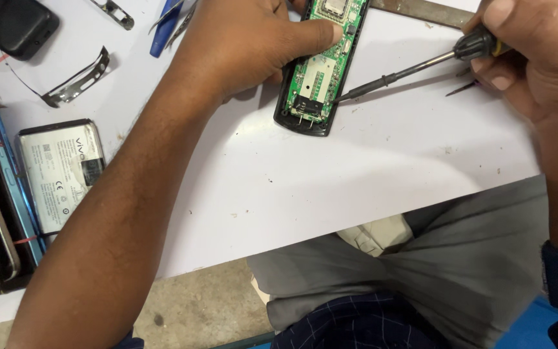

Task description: The person repairs a disassembled mobile phone on a workbench. They hold the phone's exposed circuit board with one hand while using a screwdriver to pry at its components, then use a soldering iron with solder wire to solder points on the board, steadying a coil of solder with their other hand.

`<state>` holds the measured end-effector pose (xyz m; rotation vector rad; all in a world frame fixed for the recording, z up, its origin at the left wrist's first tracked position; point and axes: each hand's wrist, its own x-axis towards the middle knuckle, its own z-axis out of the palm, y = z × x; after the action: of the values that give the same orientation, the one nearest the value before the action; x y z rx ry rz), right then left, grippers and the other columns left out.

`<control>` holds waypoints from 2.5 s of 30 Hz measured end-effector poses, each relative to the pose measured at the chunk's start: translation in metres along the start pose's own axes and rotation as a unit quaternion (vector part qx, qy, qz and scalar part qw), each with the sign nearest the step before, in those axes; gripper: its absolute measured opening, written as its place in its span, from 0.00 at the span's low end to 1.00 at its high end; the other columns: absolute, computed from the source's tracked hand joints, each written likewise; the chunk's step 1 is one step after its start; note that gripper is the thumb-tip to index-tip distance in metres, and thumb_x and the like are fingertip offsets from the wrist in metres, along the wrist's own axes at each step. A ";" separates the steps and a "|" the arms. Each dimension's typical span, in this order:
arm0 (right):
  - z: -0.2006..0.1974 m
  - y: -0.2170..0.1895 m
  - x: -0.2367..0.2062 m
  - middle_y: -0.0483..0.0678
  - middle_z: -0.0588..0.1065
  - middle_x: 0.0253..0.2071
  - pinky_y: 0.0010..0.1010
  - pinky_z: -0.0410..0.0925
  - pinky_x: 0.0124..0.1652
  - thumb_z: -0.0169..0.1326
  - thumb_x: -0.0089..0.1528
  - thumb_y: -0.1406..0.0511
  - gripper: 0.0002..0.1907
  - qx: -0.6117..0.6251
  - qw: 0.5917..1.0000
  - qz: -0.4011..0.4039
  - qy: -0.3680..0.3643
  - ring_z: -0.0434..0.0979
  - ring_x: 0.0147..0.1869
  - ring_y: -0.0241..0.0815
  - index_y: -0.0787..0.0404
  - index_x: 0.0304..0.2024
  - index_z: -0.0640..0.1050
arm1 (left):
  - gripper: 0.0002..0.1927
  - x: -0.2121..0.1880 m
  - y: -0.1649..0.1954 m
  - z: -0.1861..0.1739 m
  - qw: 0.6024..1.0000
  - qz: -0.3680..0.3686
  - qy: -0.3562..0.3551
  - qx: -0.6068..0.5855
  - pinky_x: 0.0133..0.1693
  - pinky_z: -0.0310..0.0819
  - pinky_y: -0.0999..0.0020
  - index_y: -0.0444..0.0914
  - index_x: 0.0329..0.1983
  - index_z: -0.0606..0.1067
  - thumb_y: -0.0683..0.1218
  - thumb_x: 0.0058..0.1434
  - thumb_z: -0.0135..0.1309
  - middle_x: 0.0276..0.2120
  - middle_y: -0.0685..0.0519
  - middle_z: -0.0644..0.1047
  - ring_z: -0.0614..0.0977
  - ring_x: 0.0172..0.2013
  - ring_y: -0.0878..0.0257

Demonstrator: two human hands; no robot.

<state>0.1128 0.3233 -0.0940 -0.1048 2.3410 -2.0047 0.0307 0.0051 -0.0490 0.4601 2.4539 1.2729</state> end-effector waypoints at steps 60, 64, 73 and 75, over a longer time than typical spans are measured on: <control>0.009 -0.028 -0.007 0.45 0.70 0.22 0.18 0.56 0.14 0.50 0.74 0.60 0.13 0.003 1.000 0.010 -0.009 0.62 0.15 0.27 0.61 0.38 0.75 | 0.16 -0.006 0.010 0.004 1.000 -0.030 -0.006 0.005 0.12 0.65 0.75 0.41 0.41 0.80 0.54 0.55 0.64 0.16 0.56 0.76 0.77 0.13 0.71; 0.005 -0.019 -0.005 0.45 0.70 0.23 0.18 0.54 0.15 0.50 0.73 0.60 0.12 0.013 1.000 0.019 -0.009 0.60 0.15 0.26 0.60 0.38 0.75 | 0.17 -0.007 0.012 0.006 0.998 -0.051 -0.002 0.022 0.13 0.66 0.75 0.38 0.32 0.81 0.57 0.56 0.65 0.15 0.56 0.76 0.77 0.13 0.71; 0.005 -0.008 -0.014 0.45 0.71 0.23 0.20 0.54 0.19 0.49 0.75 0.62 0.13 -0.020 0.998 0.045 0.036 0.61 0.16 0.28 0.62 0.39 0.76 | 0.18 -0.013 0.015 0.009 0.995 -0.094 0.001 0.046 0.13 0.65 0.74 0.39 0.31 0.81 0.59 0.56 0.63 0.15 0.54 0.75 0.76 0.13 0.70; 0.007 -0.013 -0.012 0.45 0.71 0.24 0.19 0.55 0.18 0.49 0.75 0.62 0.13 -0.016 0.999 0.025 0.018 0.60 0.16 0.28 0.63 0.38 0.76 | 0.17 -0.013 0.016 0.009 0.994 -0.102 0.003 0.047 0.13 0.65 0.75 0.40 0.32 0.80 0.58 0.56 0.63 0.14 0.54 0.74 0.76 0.13 0.70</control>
<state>0.1257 0.3157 -0.0818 -0.0116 2.3727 -1.9647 0.0487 0.0146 -0.0386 0.2214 2.4990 1.0814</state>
